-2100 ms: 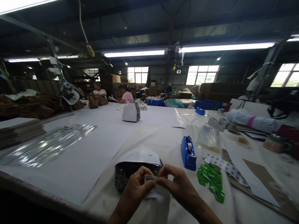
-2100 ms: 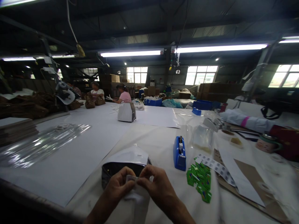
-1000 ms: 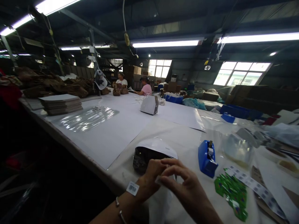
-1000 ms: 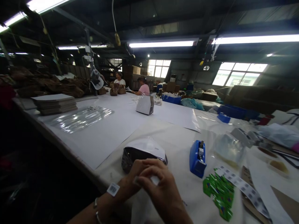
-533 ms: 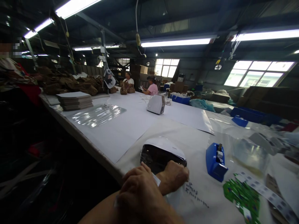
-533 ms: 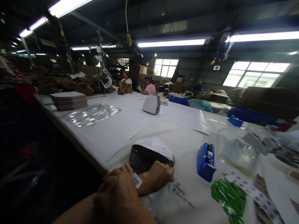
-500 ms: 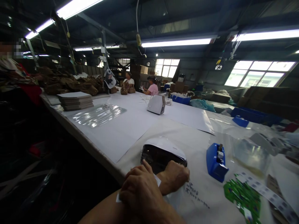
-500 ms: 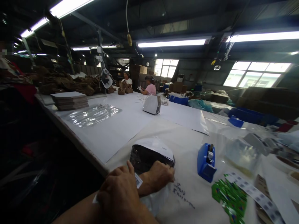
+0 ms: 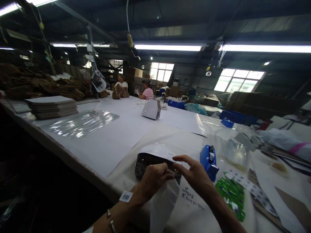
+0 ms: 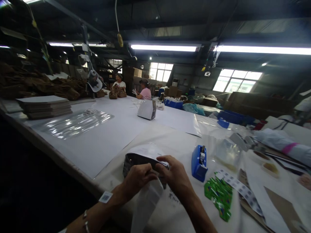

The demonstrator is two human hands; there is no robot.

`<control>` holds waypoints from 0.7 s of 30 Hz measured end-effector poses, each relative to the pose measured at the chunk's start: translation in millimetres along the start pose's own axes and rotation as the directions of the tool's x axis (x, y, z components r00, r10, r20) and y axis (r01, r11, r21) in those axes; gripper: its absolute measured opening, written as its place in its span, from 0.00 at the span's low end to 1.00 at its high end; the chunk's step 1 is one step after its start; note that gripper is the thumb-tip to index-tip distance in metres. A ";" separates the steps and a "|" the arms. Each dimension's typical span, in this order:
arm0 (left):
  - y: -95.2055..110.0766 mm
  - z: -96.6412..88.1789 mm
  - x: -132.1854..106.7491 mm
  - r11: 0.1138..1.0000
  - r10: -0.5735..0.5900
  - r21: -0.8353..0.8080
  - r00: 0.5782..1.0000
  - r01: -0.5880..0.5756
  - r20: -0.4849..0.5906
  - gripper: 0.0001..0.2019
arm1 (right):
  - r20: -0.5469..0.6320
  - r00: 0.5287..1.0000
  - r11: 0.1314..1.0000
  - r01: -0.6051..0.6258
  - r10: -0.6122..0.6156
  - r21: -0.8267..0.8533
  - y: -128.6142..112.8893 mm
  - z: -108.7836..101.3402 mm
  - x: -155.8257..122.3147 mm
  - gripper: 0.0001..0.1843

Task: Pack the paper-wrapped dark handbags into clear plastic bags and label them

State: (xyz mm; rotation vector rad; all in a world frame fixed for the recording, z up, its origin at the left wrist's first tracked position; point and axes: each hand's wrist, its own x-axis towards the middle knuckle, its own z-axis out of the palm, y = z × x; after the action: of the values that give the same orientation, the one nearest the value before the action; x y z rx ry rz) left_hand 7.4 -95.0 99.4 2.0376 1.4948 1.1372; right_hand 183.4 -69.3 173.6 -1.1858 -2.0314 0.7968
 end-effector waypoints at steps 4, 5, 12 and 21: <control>-8.5 -0.2 -6.0 0.999 -0.007 -0.054 1.000 0.007 -0.009 0.16 | 0.162 0.980 0.986 -0.130 0.112 0.101 21.1 -4.5 -4.2 0.18; -9.8 1.2 -6.8 0.998 -0.002 -0.062 1.000 0.002 -0.001 0.17 | 0.194 0.974 0.982 -0.141 0.115 0.127 22.1 -0.9 -5.1 0.18; -8.6 2.8 -8.9 0.997 -0.051 -0.060 0.998 0.053 0.029 0.20 | 0.133 0.991 0.989 -0.044 0.025 0.142 16.2 14.9 -8.5 0.11; -14.3 12.6 -21.8 0.985 -0.159 0.096 0.974 0.145 0.161 0.20 | -0.012 0.998 0.980 0.061 -0.060 0.191 -12.8 7.1 -6.8 0.14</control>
State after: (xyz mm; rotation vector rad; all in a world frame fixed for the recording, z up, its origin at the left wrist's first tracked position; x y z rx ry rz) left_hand 5.9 -107.6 73.4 1.9789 1.6046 0.8348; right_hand 174.1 -81.9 177.5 -1.0126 -1.9276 0.9335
